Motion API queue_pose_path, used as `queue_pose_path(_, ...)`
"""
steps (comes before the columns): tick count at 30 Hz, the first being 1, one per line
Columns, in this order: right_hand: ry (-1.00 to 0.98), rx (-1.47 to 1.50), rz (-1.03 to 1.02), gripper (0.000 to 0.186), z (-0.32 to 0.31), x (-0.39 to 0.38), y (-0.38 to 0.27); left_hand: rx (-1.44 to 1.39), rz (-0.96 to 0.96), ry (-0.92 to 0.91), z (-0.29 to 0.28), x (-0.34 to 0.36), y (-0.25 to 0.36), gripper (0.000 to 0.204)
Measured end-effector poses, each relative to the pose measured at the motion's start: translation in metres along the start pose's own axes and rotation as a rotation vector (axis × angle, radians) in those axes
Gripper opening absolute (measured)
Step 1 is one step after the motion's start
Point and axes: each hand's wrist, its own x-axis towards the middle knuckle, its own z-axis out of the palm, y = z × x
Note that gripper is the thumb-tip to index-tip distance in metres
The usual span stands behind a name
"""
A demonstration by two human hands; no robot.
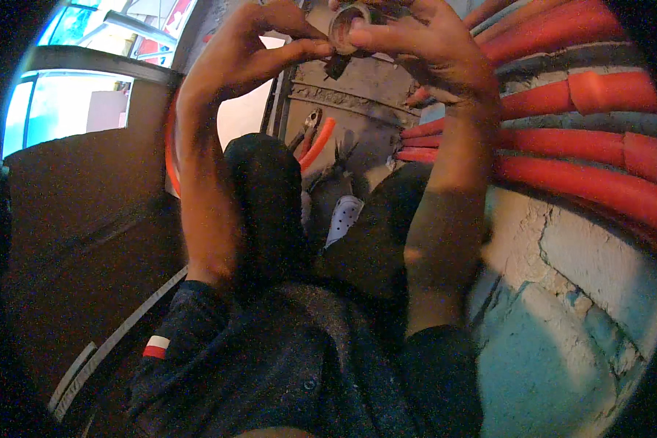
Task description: The person feeds wires into an orange conduit and applies electrical tape to the ends of the wires to secure them. They then maneuver the conduit and the bundle of wires through a utility space.
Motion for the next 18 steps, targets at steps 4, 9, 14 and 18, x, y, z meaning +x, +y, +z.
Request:
queue_pose_path(4, 0.089, -0.041, 0.055, 0.032, -0.019, 0.009, 0.014, -0.052, -0.046, 0.039, 0.003, 0.003, 0.001, 0.023)
queue_pose_path(9, 0.102, 0.218, -0.105, 0.026, -0.012, 0.018, 0.025, -0.031, 0.154, 0.002, 0.012, 0.003, -0.014, 0.018)
queue_pose_path(14, 0.224, 0.302, -0.162, 0.034, -0.035, 0.024, 0.043, -0.072, 0.184, 0.142, 0.014, 0.009, -0.013, 0.018)
queue_pose_path(18, 0.122, 0.568, -0.266, 0.032, -0.030, 0.029, 0.045, -0.065, 0.227, 0.321, 0.011, 0.012, -0.017, 0.017)
